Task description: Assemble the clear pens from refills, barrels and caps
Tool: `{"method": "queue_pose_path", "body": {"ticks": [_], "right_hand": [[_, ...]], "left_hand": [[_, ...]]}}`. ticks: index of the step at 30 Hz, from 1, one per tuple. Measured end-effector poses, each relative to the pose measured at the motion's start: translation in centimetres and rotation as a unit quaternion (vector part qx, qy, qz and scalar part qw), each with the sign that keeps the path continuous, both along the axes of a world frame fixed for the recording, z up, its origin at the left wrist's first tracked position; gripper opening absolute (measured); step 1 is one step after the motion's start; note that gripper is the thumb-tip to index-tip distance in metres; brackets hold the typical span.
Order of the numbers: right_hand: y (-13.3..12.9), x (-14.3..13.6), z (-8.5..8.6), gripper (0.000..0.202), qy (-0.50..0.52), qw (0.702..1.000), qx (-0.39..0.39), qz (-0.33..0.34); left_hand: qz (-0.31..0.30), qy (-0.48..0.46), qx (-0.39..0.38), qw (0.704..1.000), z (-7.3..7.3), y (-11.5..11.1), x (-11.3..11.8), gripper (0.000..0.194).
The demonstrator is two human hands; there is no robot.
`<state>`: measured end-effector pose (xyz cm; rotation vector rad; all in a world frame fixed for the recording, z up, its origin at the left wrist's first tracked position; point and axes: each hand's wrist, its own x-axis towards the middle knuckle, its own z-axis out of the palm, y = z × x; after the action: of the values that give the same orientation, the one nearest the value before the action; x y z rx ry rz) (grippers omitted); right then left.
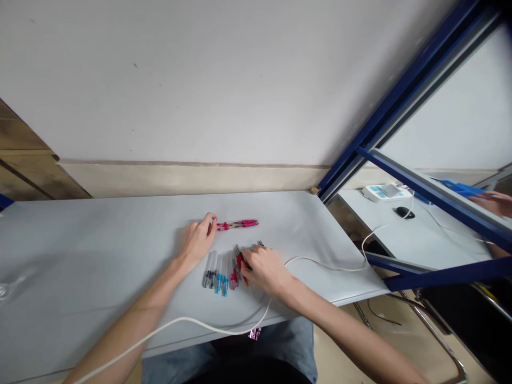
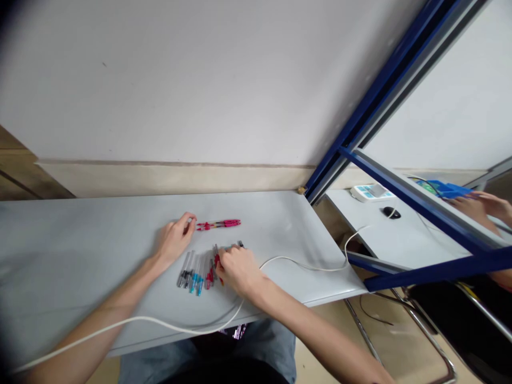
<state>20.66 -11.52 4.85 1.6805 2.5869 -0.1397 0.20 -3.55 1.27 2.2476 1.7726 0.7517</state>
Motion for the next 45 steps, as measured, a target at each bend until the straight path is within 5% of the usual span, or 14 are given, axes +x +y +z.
{"method": "queue_pose_path", "body": {"ticks": [12,35,42,45], "right_hand": [[0.1,0.0,-0.2,0.015,-0.013,0.999,-0.014,0.039],[1.6,0.7,0.5,0.013,0.053,0.998,-0.024,0.015],[6.9,3.5,1.2,0.013,0.174,0.984,0.007,-0.031],[9.7,4.7,1.0,0.009,0.202,0.979,-0.003,0.021]], "left_hand": [[-0.041,0.029,-0.006,0.999,0.3,-0.4,0.4,0.027],[-0.088,0.016,-0.010,0.996,0.1,-0.7,0.7,0.026],[-0.105,-0.018,0.015,0.994,-0.1,-0.6,0.6,0.023],[-0.133,-0.035,0.050,0.989,-0.3,-0.2,0.6,0.022]]}}
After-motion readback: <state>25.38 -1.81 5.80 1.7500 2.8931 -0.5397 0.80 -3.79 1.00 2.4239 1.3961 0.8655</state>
